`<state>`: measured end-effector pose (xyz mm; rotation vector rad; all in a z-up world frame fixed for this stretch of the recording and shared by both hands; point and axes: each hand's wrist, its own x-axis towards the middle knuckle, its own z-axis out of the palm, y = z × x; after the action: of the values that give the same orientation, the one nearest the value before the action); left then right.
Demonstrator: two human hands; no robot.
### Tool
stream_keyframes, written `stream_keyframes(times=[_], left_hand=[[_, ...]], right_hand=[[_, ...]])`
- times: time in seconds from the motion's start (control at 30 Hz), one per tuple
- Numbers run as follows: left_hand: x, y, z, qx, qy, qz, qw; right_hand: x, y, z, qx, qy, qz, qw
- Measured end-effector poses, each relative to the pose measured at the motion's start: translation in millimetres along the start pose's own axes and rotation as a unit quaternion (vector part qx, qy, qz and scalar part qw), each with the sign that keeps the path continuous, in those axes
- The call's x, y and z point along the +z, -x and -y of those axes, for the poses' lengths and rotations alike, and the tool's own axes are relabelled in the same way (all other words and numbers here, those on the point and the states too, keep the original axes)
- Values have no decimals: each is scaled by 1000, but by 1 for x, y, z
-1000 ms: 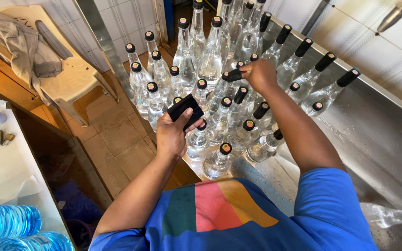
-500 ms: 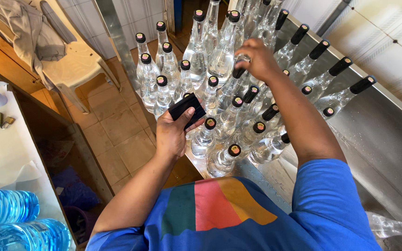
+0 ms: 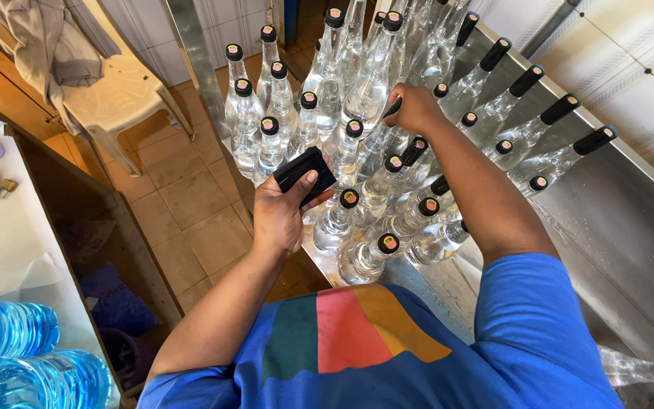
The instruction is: The person places black caps onto the necks of numerous clear glass bottles arranged on a metal table. They pick up caps from a small black container and screw them onto each bottle one by one.
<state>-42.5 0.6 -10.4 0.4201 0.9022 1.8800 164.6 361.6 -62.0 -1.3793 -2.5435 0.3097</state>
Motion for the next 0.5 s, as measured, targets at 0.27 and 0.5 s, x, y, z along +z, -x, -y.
stream_keyframes(times=[0.27,0.5], left_hand=[[8,6,-7,2,10,1,1000],[1,4,-8,10,5,-1,1000]], right_hand=[[18,-16,10,63,80,20,995],[15,-4,13,34,98,63,993]])
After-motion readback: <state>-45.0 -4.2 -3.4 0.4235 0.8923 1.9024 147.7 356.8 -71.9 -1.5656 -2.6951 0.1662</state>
